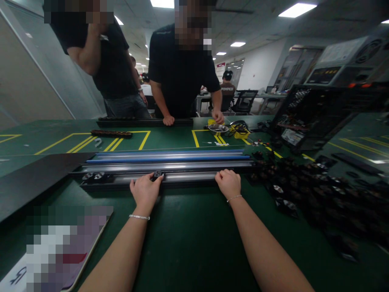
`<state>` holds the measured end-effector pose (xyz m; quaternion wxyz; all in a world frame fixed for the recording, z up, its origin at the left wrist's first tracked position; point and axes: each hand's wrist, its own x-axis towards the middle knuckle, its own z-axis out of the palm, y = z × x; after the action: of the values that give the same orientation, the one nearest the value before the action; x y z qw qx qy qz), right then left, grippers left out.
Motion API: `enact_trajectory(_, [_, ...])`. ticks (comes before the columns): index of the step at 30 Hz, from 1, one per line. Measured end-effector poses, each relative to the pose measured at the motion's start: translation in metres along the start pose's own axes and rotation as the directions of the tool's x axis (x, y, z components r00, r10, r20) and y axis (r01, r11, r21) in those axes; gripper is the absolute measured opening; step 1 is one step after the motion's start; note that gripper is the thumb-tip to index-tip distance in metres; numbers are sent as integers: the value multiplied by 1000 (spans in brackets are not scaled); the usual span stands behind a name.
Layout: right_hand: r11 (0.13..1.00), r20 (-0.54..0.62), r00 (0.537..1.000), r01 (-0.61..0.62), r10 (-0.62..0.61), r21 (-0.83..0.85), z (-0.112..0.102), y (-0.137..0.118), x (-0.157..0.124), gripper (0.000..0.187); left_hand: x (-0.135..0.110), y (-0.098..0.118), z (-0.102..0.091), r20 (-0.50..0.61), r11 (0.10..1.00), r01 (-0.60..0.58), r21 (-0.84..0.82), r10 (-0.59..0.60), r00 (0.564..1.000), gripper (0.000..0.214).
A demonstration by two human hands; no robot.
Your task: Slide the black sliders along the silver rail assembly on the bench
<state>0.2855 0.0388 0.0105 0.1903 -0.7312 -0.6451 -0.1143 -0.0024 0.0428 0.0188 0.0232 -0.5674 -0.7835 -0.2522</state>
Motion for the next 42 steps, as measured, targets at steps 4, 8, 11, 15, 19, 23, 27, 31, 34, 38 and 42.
enact_trajectory(4, [1000, 9, 1000, -2, 2, 4, 0, 0, 0, 32, -1, 1, 2, -5, 1000, -17, -4, 17, 1000, 45])
enact_trajectory(8, [1000, -1, 1000, -5, 5, 13, 1, 0, 0, 32, -2, 3, 1, 3, 999, -33, -10, 33, 999, 45])
enact_trajectory(11, [1000, -4, 1000, -6, 6, 20, 1, 0, 0, 32, -2, 3, 0, 5, 999, -35, -12, 35, 999, 44])
enact_trajectory(15, [1000, -7, 1000, -3, 3, 31, 0, 0, 0, 32, -3, 5, 0, 12, 998, -58, -25, 58, 998, 42])
enact_trajectory(19, [1000, -8, 1000, 0, 0, 30, 0, 0, 0, 32, -5, 7, 0, 22, 997, -75, -33, 76, 997, 42])
enact_trajectory(23, [1000, -7, 1000, -6, 6, 23, -1, 0, 0, 32, -5, 6, 1, 16, 995, -88, -40, 89, 996, 41])
enact_trajectory(27, [1000, 0, 1000, -7, 7, 16, 0, -1, 0, 32, -4, 5, 3, 12, 995, -91, -43, 92, 996, 40])
enact_trajectory(31, [1000, -4, 1000, -13, 13, 9, 0, -1, 0, 32, -4, 5, 4, 28, 994, -98, -47, 99, 995, 41])
enact_trajectory(34, [1000, -2, 1000, -13, 13, 15, 1, 0, 0, 32, -6, 8, 4, 24, 991, -116, -59, 118, 993, 40])
enact_trajectory(38, [1000, -4, 1000, -13, 14, 15, 1, 0, 0, 32, -8, 11, 4, 9, 987, -141, -79, 142, 990, 38])
enact_trajectory(42, [1000, -1, 1000, -9, 9, 19, 0, 0, 0, 31, -9, 12, 5, 11, 984, -153, -91, 154, 988, 38])
